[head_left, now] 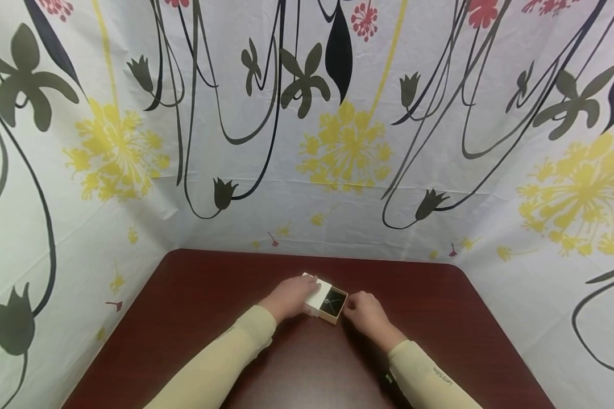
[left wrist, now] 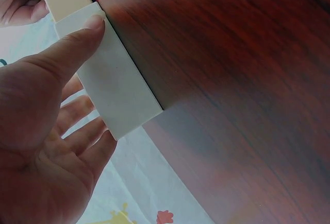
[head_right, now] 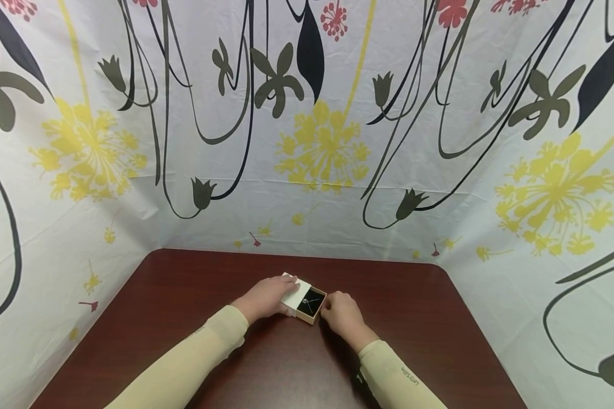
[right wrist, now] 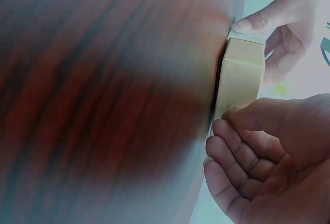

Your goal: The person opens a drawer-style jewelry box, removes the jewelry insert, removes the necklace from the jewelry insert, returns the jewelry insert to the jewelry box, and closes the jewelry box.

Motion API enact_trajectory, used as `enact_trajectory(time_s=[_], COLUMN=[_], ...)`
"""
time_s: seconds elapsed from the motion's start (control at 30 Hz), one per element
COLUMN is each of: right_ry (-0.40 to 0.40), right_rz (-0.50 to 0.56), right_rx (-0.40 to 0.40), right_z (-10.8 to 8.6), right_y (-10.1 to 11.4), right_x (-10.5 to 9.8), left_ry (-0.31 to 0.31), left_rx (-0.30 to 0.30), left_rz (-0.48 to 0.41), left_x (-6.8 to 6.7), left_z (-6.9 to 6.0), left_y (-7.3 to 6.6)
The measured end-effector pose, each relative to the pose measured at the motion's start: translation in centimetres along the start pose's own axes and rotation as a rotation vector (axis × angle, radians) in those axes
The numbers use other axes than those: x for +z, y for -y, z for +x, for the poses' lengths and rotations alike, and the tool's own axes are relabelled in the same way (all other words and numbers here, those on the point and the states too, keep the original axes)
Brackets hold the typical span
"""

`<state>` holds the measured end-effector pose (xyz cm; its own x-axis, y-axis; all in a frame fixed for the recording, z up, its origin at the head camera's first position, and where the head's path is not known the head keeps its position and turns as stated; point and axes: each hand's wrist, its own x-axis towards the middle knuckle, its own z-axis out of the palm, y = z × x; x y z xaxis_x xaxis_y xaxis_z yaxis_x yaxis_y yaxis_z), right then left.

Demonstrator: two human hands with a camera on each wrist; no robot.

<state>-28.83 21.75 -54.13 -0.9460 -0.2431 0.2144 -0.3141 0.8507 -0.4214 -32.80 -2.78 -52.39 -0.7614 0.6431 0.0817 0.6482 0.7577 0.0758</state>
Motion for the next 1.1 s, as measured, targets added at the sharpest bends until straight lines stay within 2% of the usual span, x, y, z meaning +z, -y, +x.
enact_trajectory(time_s=[0.27, 0.47, 1.1], right_ry=[-0.001, -0.013, -0.002], right_rz=[0.007, 0.002, 0.002], right_rx=[0.002, -0.008, -0.002], right_z=[-0.16, -0.27, -0.36], right_y=[-0.15, -0.23, -0.05], right_x=[-0.03, -0.03, -0.34], left_ry=[0.018, 0.005, 0.017], left_rx=[-0.001, -0.001, 0.001], left_rz=[0.0, 0.005, 0.001], left_x=[-0.09, 0.02, -0.03], left_z=[0.02, 0.1, 0.12], left_y=[-0.19, -0.13, -0.02])
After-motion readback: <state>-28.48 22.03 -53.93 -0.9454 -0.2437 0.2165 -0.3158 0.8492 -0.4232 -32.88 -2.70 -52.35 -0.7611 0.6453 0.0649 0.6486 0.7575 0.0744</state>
